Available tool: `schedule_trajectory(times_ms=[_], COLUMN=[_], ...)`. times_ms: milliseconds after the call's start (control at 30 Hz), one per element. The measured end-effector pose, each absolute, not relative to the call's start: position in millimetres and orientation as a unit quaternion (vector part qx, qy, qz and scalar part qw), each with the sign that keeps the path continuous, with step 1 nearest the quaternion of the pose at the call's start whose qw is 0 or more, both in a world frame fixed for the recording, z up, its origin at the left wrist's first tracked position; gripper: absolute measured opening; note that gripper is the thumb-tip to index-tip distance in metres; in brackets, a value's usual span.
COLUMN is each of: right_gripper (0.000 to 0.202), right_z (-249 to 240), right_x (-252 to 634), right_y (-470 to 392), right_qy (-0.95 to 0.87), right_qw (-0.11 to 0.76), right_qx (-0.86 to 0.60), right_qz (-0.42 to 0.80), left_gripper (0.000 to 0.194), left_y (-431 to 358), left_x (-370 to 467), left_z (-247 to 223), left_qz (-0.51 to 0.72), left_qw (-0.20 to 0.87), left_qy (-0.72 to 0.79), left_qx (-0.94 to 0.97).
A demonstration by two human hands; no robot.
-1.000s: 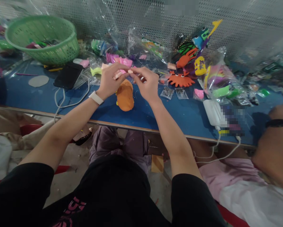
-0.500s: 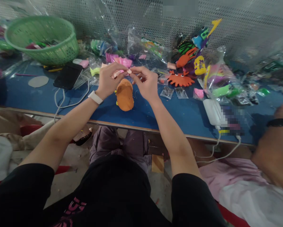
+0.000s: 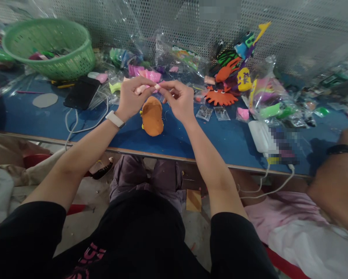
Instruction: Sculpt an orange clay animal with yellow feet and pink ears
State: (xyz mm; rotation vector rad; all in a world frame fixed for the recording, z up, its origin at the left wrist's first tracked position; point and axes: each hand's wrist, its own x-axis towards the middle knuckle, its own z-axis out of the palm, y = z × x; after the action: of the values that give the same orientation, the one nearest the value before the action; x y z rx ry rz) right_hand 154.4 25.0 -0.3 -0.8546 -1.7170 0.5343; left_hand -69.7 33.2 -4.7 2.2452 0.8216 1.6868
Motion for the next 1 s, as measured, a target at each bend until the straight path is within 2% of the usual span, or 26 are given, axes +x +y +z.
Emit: schedule_trajectory(times_ms=[233,567,1000], right_gripper=[0.087,0.082,0.08], right_z=[6.6,4.2,10.6], right_x=[154.5,153.6,153.3], right_y=[17.2,19.8,9.7], right_qy=[-0.731,-0.737,-0.736], right_qw=[0.528,0.525,0.522], right_qx=[-0.375,-0.363,-0.381], right_qz=[0.217,0.221,0.2], left_gripper=[0.038,0.04,0.045], left_y=[33.1,36.9,37.6], left_x=[-68.1,-70.8,-65.6], left_z=[-6.5,-8.3,-11.1], left_qz=[0.573,0.563,0.561], left_qw=[0.134,0.114,0.145], left_qy=[0.275,0.277,0.277], left_qx=[0.76,0.771,0.766])
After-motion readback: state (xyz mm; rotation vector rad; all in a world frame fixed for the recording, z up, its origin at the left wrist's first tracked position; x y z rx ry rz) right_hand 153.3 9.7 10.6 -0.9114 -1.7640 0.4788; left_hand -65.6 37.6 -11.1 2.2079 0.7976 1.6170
